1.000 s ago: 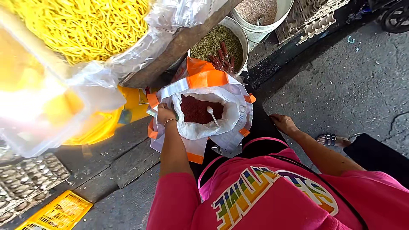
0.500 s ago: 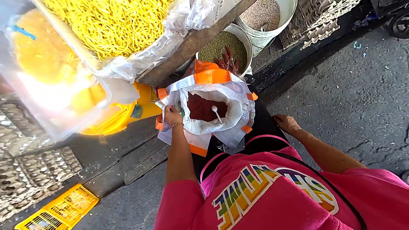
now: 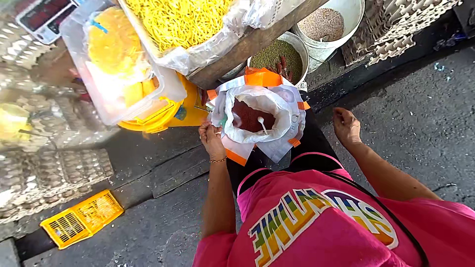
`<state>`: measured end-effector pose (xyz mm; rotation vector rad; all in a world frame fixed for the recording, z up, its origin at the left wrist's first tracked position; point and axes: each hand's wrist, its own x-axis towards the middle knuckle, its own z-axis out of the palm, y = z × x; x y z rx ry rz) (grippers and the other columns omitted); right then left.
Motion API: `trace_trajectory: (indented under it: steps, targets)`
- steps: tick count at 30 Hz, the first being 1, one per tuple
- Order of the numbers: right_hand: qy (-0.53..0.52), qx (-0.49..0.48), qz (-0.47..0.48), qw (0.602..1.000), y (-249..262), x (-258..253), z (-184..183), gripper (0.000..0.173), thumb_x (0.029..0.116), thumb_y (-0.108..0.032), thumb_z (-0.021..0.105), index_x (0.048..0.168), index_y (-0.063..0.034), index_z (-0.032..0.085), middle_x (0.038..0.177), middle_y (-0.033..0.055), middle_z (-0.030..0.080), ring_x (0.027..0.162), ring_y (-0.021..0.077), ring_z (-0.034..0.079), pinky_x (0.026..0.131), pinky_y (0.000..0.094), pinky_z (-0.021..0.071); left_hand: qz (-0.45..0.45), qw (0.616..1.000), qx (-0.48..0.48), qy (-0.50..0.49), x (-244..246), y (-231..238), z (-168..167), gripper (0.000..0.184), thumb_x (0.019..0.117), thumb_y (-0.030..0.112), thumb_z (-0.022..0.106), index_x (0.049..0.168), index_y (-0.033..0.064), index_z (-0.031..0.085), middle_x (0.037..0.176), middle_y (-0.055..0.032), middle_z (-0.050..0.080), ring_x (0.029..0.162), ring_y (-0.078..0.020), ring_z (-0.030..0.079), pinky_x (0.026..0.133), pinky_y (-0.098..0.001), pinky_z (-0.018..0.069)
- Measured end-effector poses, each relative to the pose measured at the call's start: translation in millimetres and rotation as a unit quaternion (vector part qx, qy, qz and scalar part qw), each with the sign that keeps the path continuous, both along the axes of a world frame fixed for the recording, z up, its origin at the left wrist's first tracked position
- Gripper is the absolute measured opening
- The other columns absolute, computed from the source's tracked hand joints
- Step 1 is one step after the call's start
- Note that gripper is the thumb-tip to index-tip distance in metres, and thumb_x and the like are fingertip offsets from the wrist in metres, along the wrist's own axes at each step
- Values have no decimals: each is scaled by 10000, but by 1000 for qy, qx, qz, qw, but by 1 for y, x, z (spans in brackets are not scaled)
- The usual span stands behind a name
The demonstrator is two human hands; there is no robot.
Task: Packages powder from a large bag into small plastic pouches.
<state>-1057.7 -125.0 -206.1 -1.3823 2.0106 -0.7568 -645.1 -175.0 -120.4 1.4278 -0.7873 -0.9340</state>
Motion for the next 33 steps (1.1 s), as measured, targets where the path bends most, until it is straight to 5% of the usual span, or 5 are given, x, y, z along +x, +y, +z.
trace_trajectory:
  steps: [8, 14, 22, 27, 33]
  targets:
    - [-247, -71, 222, 941, -26, 101, 100, 324, 1049, -183, 523, 1283, -5, 656, 1215, 154, 697, 1031, 221, 710, 890, 435, 607, -159, 985, 53, -46, -46, 52, 44, 196, 1083, 281, 455, 1238, 191, 535, 778, 47, 482, 554, -44, 450, 526, -217, 453]
    - [-319, -53, 346, 881, -33, 152, 144, 412, 987, -187, 673, 1356, -17, 604, 1248, 124, 671, 965, 162, 697, 811, 347, 606, -215, 965, 64, -139, -69, 76, 65, 180, 1082, 252, 507, 1179, 118, 578, 813, -16, 557, 545, -68, 476, 489, -209, 426]
    - [-407, 42, 301, 861, -33, 163, 155, 636, 953, -215, 712, 1505, -65, 433, 1411, 134, 555, 1060, 201, 673, 805, 372, 611, -228, 965, 33, -122, -69, 92, 74, 157, 1077, 240, 517, 1114, 118, 610, 782, -9, 554, 537, -69, 470, 484, -206, 422]
    - [-455, -19, 290, 842, -26, 163, 157, 59, 982, -88, 643, 995, -45, 682, 835, -16, 690, 726, 48, 650, 656, 224, 560, -249, 961, 16, -116, -69, 100, 74, 146, 1075, 236, 523, 1091, 123, 614, 742, -4, 540, 510, -69, 456, 467, -200, 411]
    - [-375, -114, 307, 867, -16, 167, 157, 164, 1028, -181, 593, 903, -99, 660, 752, -95, 635, 680, -10, 600, 673, 205, 535, -249, 958, 26, -139, -75, 113, 90, 314, 1098, 328, 449, 1020, 76, 620, 679, -46, 526, 479, -108, 440, 445, -246, 394]
